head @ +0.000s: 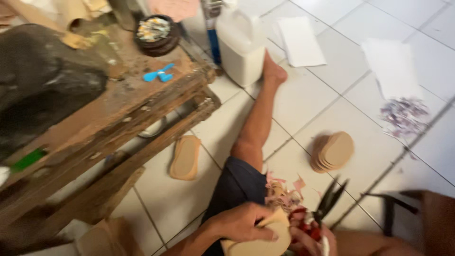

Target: The person sits on the workshop floor and trims the edge of a cardboard sandal footbed blank with scissors, rotating the blank to cut evenly around the outline. Finished footbeds are placed on a growing stack on the floor beside them.

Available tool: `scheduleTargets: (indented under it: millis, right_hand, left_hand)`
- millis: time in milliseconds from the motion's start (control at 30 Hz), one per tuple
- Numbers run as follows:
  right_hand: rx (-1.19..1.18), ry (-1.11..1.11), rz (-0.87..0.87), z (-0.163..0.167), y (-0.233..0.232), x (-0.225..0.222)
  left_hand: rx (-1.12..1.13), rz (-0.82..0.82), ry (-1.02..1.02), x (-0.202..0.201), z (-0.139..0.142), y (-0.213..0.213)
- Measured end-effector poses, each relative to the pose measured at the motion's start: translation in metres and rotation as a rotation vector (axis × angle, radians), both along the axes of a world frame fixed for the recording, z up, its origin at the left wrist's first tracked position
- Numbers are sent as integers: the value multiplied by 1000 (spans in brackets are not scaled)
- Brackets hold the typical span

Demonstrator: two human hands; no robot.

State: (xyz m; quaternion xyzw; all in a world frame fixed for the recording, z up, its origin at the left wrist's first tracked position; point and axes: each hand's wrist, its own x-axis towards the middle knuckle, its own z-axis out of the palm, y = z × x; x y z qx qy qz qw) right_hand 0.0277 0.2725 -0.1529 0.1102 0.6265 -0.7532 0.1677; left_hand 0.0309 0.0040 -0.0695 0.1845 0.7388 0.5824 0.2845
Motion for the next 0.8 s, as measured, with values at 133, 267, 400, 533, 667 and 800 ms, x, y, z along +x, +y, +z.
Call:
scheduleTargets:
  millis: [133, 267, 400, 533, 667, 800]
  right_hand:
    - [-130, -199, -87, 2, -18, -24]
    - [30, -260, -84, 7, -47, -28]
    - [71, -265, -48, 16, -65, -28]
    - [108, -220, -23, 25, -56, -41]
    - [152, -170, -24, 31, -33, -54]
    - [170, -146, -27, 33, -18, -60]
  left_hand:
    - [932, 828, -184, -18, -16, -27]
    - [1134, 946, -290, -28, -28, -33]
    - [809, 1050, -125, -3, -32, 10]
    - [821, 808, -100, 21, -27, 54]
    - [665, 783, 76, 23, -28, 84]
    - [863, 777, -18, 21, -34, 95]
